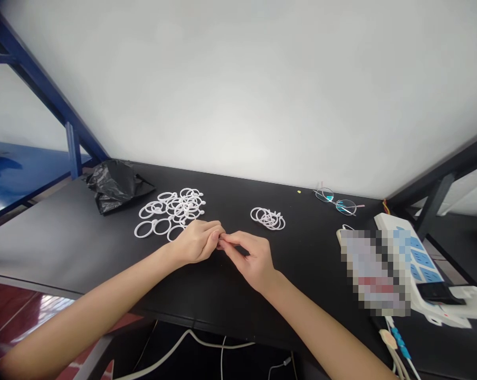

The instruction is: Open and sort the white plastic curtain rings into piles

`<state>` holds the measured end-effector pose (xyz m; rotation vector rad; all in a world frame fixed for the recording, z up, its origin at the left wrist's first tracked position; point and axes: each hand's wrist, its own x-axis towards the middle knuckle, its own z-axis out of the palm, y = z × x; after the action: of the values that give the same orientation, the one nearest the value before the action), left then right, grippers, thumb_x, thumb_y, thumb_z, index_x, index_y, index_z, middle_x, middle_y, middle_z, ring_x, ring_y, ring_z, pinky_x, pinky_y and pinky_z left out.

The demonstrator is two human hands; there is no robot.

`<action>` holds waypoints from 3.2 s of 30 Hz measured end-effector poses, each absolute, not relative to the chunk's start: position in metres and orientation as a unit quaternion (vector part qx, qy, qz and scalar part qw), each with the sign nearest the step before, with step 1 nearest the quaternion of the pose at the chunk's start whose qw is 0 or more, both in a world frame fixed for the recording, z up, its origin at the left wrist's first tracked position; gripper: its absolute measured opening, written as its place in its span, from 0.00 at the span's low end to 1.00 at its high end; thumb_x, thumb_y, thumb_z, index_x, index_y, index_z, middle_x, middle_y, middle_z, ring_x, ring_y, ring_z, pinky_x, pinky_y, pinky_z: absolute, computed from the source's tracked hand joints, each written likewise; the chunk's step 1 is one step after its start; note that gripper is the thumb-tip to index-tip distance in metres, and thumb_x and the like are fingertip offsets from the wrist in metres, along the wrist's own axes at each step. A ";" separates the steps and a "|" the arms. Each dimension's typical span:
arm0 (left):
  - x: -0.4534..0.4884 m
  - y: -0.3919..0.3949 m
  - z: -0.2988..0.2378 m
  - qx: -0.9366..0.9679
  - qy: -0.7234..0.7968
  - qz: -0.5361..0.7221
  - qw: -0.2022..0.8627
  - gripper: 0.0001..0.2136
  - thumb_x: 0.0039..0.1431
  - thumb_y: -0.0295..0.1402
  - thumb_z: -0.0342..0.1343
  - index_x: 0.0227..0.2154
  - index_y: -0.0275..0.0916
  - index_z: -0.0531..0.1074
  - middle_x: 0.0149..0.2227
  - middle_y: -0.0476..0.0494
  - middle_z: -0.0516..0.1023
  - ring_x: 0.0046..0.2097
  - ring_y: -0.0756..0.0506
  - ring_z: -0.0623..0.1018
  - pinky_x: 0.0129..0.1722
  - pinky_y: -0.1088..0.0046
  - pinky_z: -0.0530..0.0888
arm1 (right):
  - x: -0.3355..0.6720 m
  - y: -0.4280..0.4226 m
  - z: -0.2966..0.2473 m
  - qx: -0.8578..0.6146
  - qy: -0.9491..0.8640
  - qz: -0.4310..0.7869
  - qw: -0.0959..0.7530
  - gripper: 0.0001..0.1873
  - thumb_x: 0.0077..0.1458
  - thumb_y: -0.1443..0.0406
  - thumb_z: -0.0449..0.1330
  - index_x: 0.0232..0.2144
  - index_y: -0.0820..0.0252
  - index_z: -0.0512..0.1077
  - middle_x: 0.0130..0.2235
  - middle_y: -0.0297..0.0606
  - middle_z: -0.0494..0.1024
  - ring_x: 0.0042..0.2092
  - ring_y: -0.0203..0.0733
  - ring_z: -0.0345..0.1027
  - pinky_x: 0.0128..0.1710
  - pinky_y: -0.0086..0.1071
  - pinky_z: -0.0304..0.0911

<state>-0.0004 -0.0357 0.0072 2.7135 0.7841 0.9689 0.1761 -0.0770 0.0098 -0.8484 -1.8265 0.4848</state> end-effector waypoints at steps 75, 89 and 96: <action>-0.002 -0.029 0.010 0.861 0.277 0.406 0.129 0.15 0.69 0.35 0.37 0.32 0.37 0.66 0.28 0.48 0.67 0.24 0.52 0.65 0.25 0.77 0.64 | 0.179 -0.068 0.010 -0.287 -0.773 0.160 0.542 0.13 0.58 0.74 0.59 0.41 0.56 0.78 0.35 0.37 0.83 0.34 0.40 0.79 0.34 0.32 0.75; -0.038 0.009 0.010 0.855 0.452 0.246 -0.063 0.16 0.61 0.46 0.56 0.36 0.36 0.73 0.34 0.43 0.75 0.39 0.42 0.73 0.42 0.65 0.70 | 0.208 -0.038 -0.011 -0.530 -0.788 -0.004 0.314 0.09 0.53 0.70 0.64 0.38 0.60 0.77 0.38 0.44 0.82 0.47 0.59 0.71 0.48 0.56 0.65; -0.046 0.015 -0.003 0.844 0.498 0.178 -0.083 0.12 0.62 0.39 0.56 0.42 0.36 0.73 0.41 0.38 0.77 0.47 0.37 0.73 0.51 0.58 0.67 | 0.199 -0.044 -0.010 -0.412 -0.844 0.111 0.323 0.09 0.59 0.72 0.58 0.39 0.57 0.75 0.39 0.38 0.80 0.43 0.46 0.72 0.49 0.47 0.67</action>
<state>-0.0462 0.0146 -0.0029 2.8018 1.6537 0.5920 0.1994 -0.0441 -0.0100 -1.0822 -2.2156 0.2919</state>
